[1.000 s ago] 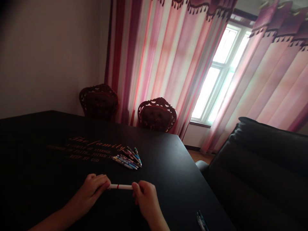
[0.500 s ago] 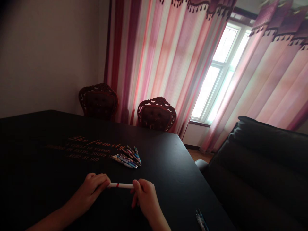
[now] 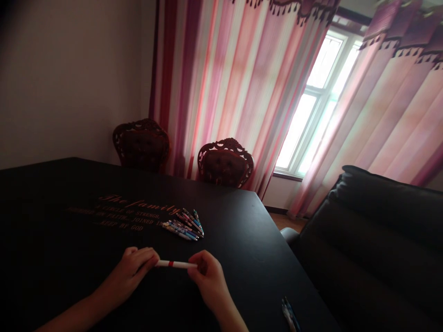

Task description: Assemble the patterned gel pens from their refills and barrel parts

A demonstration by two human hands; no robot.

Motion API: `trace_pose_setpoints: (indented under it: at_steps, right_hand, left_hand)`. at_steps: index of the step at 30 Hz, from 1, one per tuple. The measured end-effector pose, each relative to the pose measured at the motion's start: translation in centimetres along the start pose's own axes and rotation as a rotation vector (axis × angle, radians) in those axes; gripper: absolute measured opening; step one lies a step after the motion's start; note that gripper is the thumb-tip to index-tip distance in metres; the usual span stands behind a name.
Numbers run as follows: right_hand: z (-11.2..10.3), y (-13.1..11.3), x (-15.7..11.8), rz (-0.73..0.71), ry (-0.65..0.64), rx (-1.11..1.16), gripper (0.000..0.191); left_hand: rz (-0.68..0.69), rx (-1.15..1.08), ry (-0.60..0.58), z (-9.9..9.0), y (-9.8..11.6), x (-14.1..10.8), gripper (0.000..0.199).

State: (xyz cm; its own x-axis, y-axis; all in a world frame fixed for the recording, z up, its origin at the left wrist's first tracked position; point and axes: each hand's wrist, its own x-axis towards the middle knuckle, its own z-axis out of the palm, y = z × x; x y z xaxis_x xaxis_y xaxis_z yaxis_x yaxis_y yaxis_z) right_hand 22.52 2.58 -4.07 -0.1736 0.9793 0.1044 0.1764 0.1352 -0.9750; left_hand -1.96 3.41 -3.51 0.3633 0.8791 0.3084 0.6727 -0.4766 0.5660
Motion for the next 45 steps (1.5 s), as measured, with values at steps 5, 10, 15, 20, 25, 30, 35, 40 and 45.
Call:
trace_pose_setpoints:
  at_steps: [5,10,15,20,25,30,35,40,45]
  right_hand:
    - [-1.7,0.3,0.5,-0.031,0.172,0.044,0.033]
    - [-3.6,0.6,0.8,-0.024,0.294,0.109,0.034]
    - [-3.4,0.5,0.8,-0.044,0.281,0.116,0.034]
    - [-2.8,0.1,0.6,-0.093,0.241,0.112,0.032]
    - [-2.8,-0.2,0.4,-0.104,0.226,0.108,0.033]
    - [-2.8,-0.2,0.5,-0.101,0.246,0.097,0.036]
    - [-2.7,0.2,0.8,-0.085,0.253,0.076,0.040]
    - [-2.8,0.4,0.9,-0.083,0.228,0.076,0.039]
    - [-2.5,0.3,0.7,-0.091,0.217,0.098,0.037]
  left_hand:
    - [-0.066,0.027,0.049,-0.2,-0.6,0.1,0.033]
    - [-0.049,0.083,0.134,-1.1,-1.2,0.3,0.019]
    - [0.113,0.134,0.121,-1.7,-1.0,0.1,0.012]
    - [0.192,0.169,0.040,-1.6,-0.4,-0.2,0.021]
    - [0.130,0.161,0.032,-1.5,-0.6,0.0,0.014]
    - [0.108,0.154,0.047,-2.0,-0.6,0.0,0.011]
    - [0.073,0.130,0.024,-2.5,-0.9,0.0,0.010]
    - [0.002,0.108,0.011,-2.8,-1.0,0.3,0.010]
    - [-0.084,0.114,0.003,-2.2,-1.4,0.5,0.013]
